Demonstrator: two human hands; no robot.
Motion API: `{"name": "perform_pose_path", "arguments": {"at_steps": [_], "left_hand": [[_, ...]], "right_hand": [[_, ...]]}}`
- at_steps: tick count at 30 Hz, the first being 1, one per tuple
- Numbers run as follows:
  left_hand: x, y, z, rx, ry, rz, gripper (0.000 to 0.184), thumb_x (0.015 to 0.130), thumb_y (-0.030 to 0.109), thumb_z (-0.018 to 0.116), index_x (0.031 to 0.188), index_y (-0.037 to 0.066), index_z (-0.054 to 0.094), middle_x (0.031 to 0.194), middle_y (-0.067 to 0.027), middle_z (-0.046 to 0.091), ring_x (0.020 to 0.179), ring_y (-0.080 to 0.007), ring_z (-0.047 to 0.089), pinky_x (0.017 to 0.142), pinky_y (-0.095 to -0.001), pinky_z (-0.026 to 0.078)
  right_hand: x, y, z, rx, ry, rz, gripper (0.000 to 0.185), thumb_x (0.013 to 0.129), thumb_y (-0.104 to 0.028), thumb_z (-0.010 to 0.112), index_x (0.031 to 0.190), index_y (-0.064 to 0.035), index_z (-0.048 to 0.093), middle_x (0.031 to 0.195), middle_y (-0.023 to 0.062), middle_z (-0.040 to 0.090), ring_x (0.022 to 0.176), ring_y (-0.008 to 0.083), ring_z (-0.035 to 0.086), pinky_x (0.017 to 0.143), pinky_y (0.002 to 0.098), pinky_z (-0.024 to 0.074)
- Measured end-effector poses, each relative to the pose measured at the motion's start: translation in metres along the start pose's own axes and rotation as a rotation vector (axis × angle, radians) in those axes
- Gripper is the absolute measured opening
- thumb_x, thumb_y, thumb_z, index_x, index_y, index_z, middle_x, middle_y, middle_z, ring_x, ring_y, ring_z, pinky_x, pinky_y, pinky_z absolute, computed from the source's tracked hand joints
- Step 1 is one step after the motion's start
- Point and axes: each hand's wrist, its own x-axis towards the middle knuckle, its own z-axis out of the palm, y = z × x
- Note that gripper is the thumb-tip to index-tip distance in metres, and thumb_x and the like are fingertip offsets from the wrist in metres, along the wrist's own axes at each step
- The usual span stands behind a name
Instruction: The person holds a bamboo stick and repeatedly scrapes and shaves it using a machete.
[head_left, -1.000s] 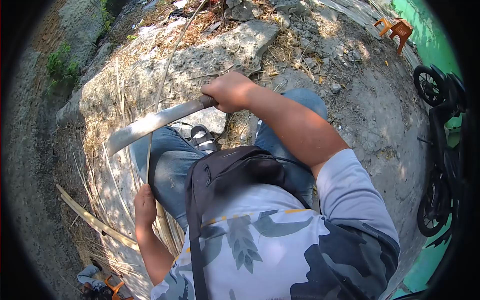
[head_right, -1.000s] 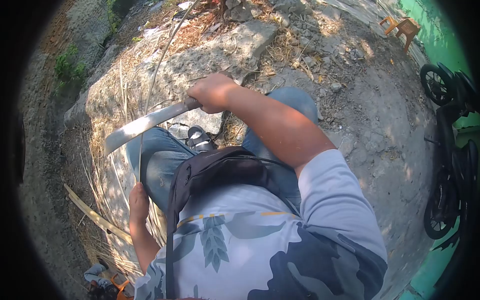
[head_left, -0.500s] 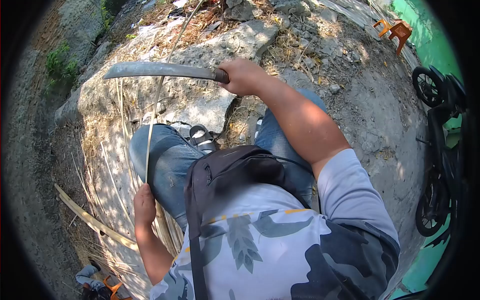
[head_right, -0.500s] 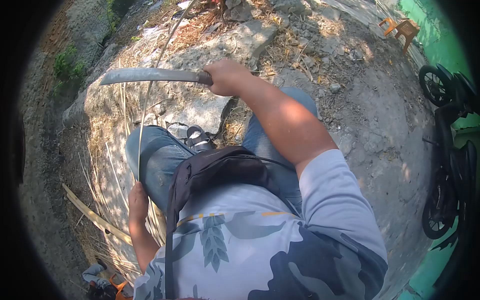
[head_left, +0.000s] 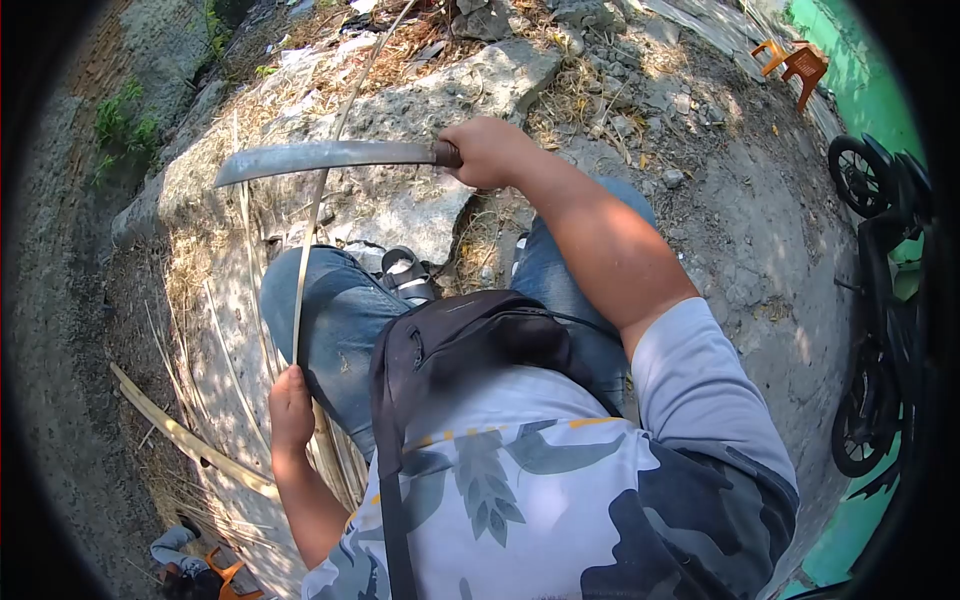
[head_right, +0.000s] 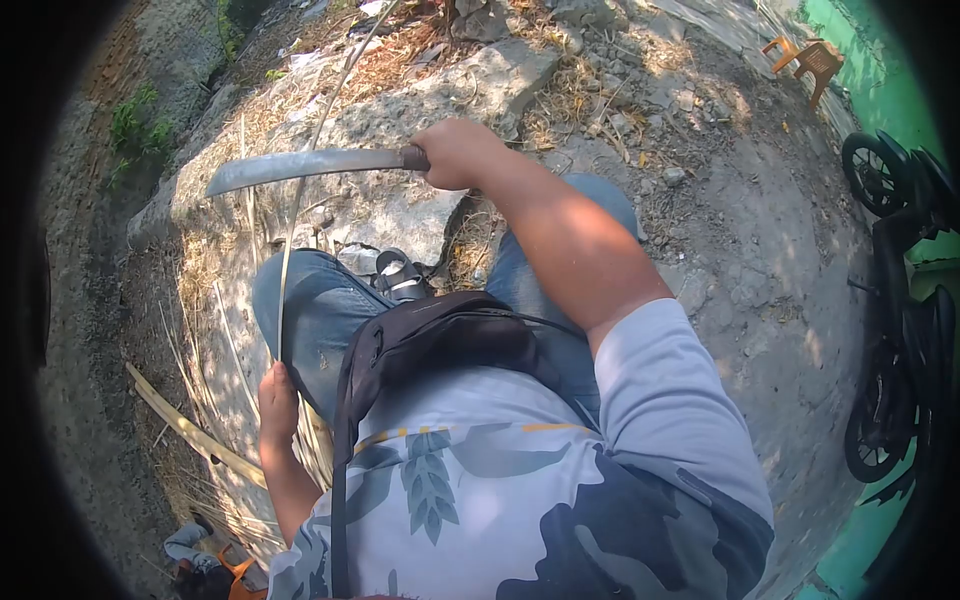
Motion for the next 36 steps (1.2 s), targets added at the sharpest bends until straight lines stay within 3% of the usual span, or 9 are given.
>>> {"name": "perform_pose_path", "arguments": {"at_steps": [3, 9, 13, 16, 19, 23, 28, 36], "left_hand": [[-0.001, 0.003, 0.0, 0.005, -0.006, 0.004, 0.056, 0.114, 0.046, 0.039, 0.077, 0.005, 0.05, 0.064, 0.0055, 0.041, 0.061, -0.0072, 0.038, 0.055, -0.0296, 0.03], [-0.002, 0.002, 0.001, -0.019, -0.013, 0.018, 0.055, 0.113, 0.048, 0.039, 0.079, 0.008, 0.051, 0.063, 0.0068, 0.041, 0.057, -0.0054, 0.037, 0.052, -0.0279, 0.029], [-0.002, -0.001, 0.004, -0.03, 0.021, 0.025, 0.053, 0.113, 0.051, 0.039, 0.081, 0.01, 0.051, 0.062, 0.0082, 0.04, 0.055, -0.0037, 0.036, 0.051, -0.0259, 0.027], [-0.003, -0.003, 0.0, -0.02, -0.001, -0.024, 0.054, 0.114, 0.046, 0.041, 0.081, 0.004, 0.052, 0.07, 0.0052, 0.043, 0.067, -0.0069, 0.039, 0.059, -0.0282, 0.033], [-0.001, -0.008, 0.0, -0.079, -0.025, -0.028, 0.054, 0.113, 0.047, 0.041, 0.08, 0.005, 0.051, 0.069, 0.0052, 0.042, 0.066, -0.0073, 0.039, 0.058, -0.0288, 0.033], [0.0, -0.008, -0.001, -0.021, -0.01, -0.034, 0.055, 0.113, 0.049, 0.04, 0.079, 0.006, 0.05, 0.068, 0.0052, 0.041, 0.065, -0.0075, 0.039, 0.058, -0.0286, 0.032], [-0.002, -0.005, -0.001, -0.083, -0.026, -0.088, 0.056, 0.113, 0.05, 0.039, 0.08, 0.006, 0.051, 0.067, 0.004, 0.043, 0.063, -0.0075, 0.04, 0.057, -0.0288, 0.033], [-0.003, 0.004, 0.007, 0.156, 0.084, 0.149, 0.053, 0.114, 0.044, 0.04, 0.081, 0.004, 0.052, 0.067, 0.0042, 0.043, 0.063, -0.0089, 0.04, 0.058, -0.0298, 0.034]], "right_hand": [[0.001, 0.013, 0.004, 0.086, 0.058, 0.049, 0.021, 0.085, -0.029, 0.076, 0.098, -0.0128, 0.071, 0.092, 0.0139, 0.074, 0.09, 0.0384, 0.072, 0.079, 0.0496, 0.0552], [-0.011, -0.031, -0.005, 0.028, -0.098, -0.006, 0.017, 0.084, -0.022, 0.072, 0.098, -0.0143, 0.069, 0.091, 0.0131, 0.073, 0.092, 0.0363, 0.072, 0.078, 0.0498, 0.0557], [-0.013, -0.052, -0.001, -0.118, -0.228, -0.207, 0.02, 0.078, -0.014, 0.07, 0.098, -0.0167, 0.067, 0.089, 0.0091, 0.073, 0.091, 0.0339, 0.072, 0.077, 0.0498, 0.0558], [-0.012, -0.053, 0.001, -0.134, -0.24, -0.271, 0.021, 0.077, -0.014, 0.07, 0.098, -0.0168, 0.067, 0.09, 0.0091, 0.073, 0.091, 0.0341, 0.072, 0.077, 0.0494, 0.056], [-0.01, -0.045, -0.007, -0.165, -0.229, -0.206, 0.02, 0.077, -0.014, 0.071, 0.096, -0.0155, 0.067, 0.089, 0.01, 0.073, 0.09, 0.0349, 0.072, 0.077, 0.0491, 0.0561], [-0.01, -0.029, -0.019, -0.097, -0.193, -0.009, 0.026, 0.077, -0.014, 0.069, 0.102, -0.0184, 0.074, 0.1, 0.0105, 0.076, 0.101, 0.033, 0.073, 0.086, 0.048, 0.0574], [-0.012, -0.025, -0.002, -0.059, -0.062, -0.086, 0.021, 0.077, -0.015, 0.07, 0.098, -0.0179, 0.071, 0.093, 0.01, 0.074, 0.094, 0.0339, 0.072, 0.08, 0.0495, 0.057], [-0.014, -0.052, -0.006, -0.192, -0.169, -0.203, 0.023, 0.076, -0.016, 0.071, 0.099, -0.0189, 0.068, 0.087, 0.0072, 0.072, 0.088, 0.0329, 0.072, 0.075, 0.0495, 0.057]]}}
